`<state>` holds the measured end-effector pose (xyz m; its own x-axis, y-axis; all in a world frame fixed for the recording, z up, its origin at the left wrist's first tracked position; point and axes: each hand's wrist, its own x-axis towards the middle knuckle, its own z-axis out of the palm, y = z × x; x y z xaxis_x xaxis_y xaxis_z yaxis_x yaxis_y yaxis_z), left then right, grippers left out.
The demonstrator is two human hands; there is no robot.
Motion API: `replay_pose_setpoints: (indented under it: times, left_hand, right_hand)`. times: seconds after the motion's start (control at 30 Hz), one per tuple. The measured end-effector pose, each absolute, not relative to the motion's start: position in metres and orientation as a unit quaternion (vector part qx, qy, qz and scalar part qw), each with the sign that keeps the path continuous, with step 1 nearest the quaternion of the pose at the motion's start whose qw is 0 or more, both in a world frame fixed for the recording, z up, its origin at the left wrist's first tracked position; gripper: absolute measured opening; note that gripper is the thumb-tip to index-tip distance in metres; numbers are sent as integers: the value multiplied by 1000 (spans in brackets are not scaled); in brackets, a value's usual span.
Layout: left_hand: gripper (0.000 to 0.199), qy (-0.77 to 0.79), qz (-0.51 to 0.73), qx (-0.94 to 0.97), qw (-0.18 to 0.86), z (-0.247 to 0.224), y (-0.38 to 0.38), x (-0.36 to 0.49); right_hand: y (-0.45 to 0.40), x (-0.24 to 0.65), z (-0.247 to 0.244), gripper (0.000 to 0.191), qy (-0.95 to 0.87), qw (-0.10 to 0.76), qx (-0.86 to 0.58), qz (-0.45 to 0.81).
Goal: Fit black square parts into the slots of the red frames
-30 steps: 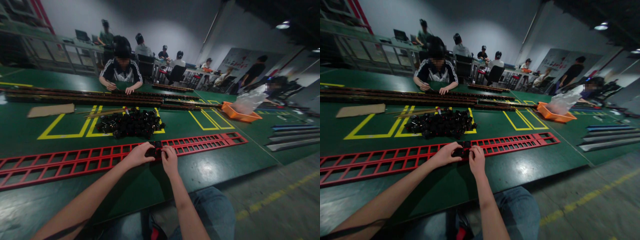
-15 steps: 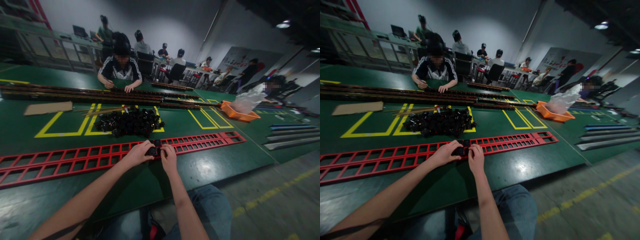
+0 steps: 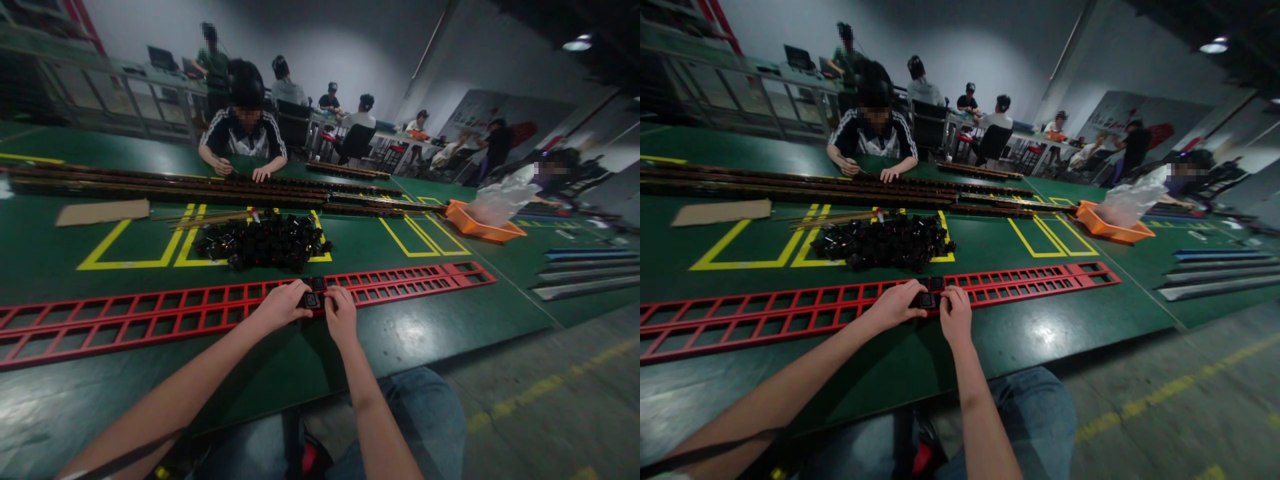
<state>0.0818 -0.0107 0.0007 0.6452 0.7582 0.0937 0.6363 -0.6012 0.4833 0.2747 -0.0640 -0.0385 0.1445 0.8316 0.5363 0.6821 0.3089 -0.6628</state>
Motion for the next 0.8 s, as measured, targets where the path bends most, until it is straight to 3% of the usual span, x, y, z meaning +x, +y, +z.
replay_pose_setpoints:
  times: [0.6, 0.8]
  left_hand:
    - [45, 424, 159, 857, 247, 1, -9, 78]
    - [43, 417, 164, 859, 247, 0, -8, 78]
  right_hand:
    - [-66, 277, -39, 22, -647, 516, -559, 60]
    - [-73, 273, -32, 16, -714, 447, -538, 21]
